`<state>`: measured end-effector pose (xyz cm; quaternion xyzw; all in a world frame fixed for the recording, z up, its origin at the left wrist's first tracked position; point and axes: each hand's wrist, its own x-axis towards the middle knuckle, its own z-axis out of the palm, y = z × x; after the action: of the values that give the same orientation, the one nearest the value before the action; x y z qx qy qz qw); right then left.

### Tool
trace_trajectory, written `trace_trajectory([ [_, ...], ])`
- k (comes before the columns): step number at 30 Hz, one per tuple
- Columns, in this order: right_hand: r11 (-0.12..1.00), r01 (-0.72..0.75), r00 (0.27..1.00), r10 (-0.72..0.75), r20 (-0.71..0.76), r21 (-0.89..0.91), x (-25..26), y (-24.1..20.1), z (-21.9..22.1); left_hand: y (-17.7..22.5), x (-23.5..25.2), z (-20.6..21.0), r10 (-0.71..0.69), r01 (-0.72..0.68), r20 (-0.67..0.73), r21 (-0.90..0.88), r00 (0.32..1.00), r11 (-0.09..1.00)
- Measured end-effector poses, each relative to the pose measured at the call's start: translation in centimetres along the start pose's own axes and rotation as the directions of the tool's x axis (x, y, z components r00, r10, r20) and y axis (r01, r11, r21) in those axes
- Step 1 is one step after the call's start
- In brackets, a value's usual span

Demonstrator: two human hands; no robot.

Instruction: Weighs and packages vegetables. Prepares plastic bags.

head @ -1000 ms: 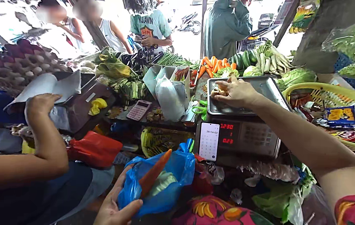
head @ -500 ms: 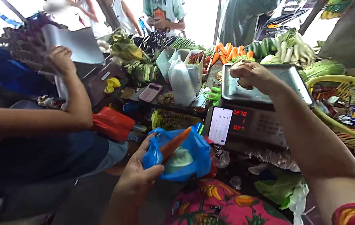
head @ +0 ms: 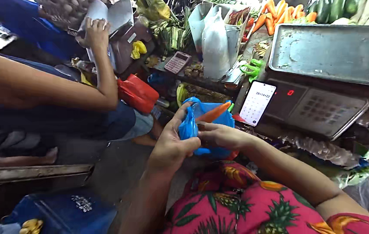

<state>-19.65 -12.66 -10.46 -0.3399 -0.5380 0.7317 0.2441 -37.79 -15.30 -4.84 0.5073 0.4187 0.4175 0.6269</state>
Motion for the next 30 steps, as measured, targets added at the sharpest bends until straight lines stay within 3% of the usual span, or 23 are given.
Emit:
trace_trajectory([
  [2, 0.919, 0.016, 0.999, -0.030, -0.030, -0.394, -0.5, 0.2, 0.2, -0.2, -0.3, -0.4, 0.006, -0.006, -0.010, -0.008, 1.000, 1.000],
  [5, 0.713, 0.020, 0.990, -0.113, -0.086, -0.701, -2.4, 0.0, 0.8, -0.5, -0.8, -1.2, 0.013, -0.014, -0.017, -0.040, 1.000, 0.999],
  [8, 0.542, 0.020, 0.997, -0.075, -0.025, -0.840, -4.5, -0.3, -0.8, -0.8, -1.6, -2.6, 0.017, -0.017, 0.007, -0.044, 1.000, 0.999],
  [10, 0.364, -0.049, 0.999, 0.020, -0.045, -0.930, -5.6, -1.3, -2.1, -1.1, -1.9, -3.7, 0.044, -0.042, 0.031, -0.048, 0.999, 0.998],
  [11, 0.267, -0.072, 0.997, -0.005, -0.076, -0.961, -5.9, -1.5, -2.6, -1.3, -2.0, -4.1, 0.062, -0.061, 0.035, -0.040, 0.997, 0.997],
  [14, 0.054, 0.040, 0.948, -0.317, 0.021, -0.998, -6.6, -1.8, -2.8, -2.0, -2.3, -5.3, 0.112, -0.110, -0.014, 0.107, 0.994, 0.988],
  [16, -0.033, 0.216, 0.856, -0.474, 0.206, -0.976, -7.0, -2.8, -0.8, -2.4, -2.7, -6.7, 0.232, -0.161, -0.131, 0.409, 0.964, 0.898],
  [18, -0.012, 0.410, 0.777, -0.519, 0.356, -0.912, -7.9, -4.4, 2.1, -3.5, -3.0, -8.9, 0.367, -0.130, -0.202, 0.696, 0.908, 0.706],
  [20, 0.062, 0.570, 0.719, -0.520, 0.461, -0.819, -8.7, -5.3, 4.1, -5.2, -3.2, -9.7, 0.389, -0.018, -0.276, 0.795, 0.879, 0.606],
  [25, 0.129, 0.653, 0.700, -0.480, 0.530, -0.746, -8.3, -4.7, 4.6, -6.4, -2.7, -9.2, 0.459, 0.108, -0.303, 0.908, 0.835, 0.404],
  [28, 0.148, 0.627, 0.734, -0.441, 0.516, -0.765, -8.3, -4.0, 4.0, -5.1, -2.5, -9.1, 0.467, 0.050, -0.282, 0.892, 0.838, 0.449],
  [30, 0.144, 0.588, 0.756, -0.449, 0.477, -0.796, -8.5, -3.9, 3.4, -4.4, -2.4, -8.7, 0.387, -0.057, -0.273, 0.750, 0.881, 0.659],
])
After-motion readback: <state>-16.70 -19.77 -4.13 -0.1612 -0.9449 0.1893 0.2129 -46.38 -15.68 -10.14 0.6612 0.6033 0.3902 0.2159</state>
